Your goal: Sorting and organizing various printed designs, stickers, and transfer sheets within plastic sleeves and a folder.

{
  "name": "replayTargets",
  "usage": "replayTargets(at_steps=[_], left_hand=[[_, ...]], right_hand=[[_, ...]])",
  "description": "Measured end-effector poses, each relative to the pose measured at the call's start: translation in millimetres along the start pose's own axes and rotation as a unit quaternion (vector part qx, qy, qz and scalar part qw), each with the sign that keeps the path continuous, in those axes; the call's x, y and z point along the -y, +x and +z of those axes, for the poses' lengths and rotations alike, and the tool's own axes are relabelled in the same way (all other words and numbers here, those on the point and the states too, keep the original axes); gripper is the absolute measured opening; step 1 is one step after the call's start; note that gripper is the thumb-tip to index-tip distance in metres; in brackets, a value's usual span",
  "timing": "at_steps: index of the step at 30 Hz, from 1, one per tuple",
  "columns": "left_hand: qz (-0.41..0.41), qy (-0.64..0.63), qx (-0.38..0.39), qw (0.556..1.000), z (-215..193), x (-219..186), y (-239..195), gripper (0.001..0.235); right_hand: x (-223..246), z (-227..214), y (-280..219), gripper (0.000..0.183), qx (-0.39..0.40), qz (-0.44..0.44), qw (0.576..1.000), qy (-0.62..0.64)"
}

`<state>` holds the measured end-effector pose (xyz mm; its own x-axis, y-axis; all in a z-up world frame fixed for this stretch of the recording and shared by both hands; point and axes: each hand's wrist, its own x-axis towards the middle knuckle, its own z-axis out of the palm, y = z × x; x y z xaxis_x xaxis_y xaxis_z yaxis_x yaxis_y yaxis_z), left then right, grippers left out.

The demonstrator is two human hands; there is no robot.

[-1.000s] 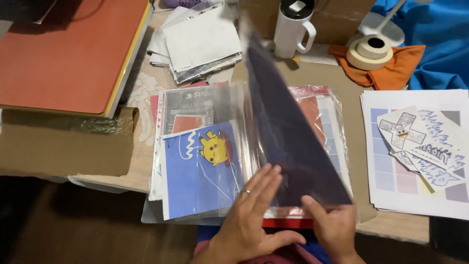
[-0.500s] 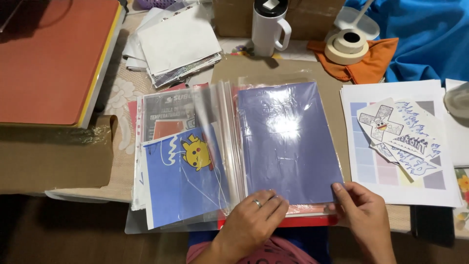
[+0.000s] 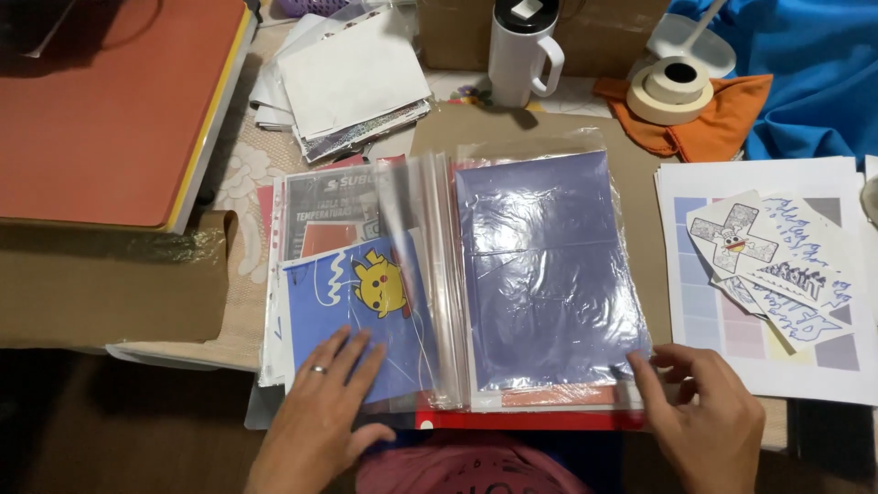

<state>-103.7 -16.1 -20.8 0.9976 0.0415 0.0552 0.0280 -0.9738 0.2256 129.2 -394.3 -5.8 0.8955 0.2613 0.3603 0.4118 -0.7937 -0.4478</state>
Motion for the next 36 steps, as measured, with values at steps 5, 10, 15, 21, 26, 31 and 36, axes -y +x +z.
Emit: replayTargets(at_steps=[5, 10, 15, 21, 26, 31, 36], left_hand=[[0.0, 0.012, 0.012, 1.0, 21, 38, -47, 0.067], [0.015, -0.024, -0.025, 0.999, 17, 39, -54, 0.02], [0.023, -0.016, -0.04, 0.999, -8, 40, -57, 0.04], [0.103, 0.1, -0.191, 0.971, -93, -20, -8, 0.027], [0.172, 0.224, -0.316, 0.906, -116, -66, 20, 0.025], [0.235, 0.199, -0.38, 0.872, -90, -84, 37, 0.013], [0.224, 0.116, -0.427, 0.868, -73, -78, 43, 0.049]], right_hand=[[30, 7, 4, 0.025, 0.108, -0.132, 0.978, 0.121], [70, 25, 1, 0.021, 0.158, -0.24, 0.94, 0.184], [115, 23, 3, 0.022, 0.149, -0.354, 0.89, 0.245], [157, 24, 5, 0.042, 0.169, -0.429, 0.84, 0.285], [185, 33, 5, 0.061, 0.102, -0.408, 0.863, 0.281], [156, 44, 4, 0.035, 0.054, -0.35, 0.877, 0.324], [100, 49, -1, 0.028, -0.051, -0.158, 0.95, 0.264]])
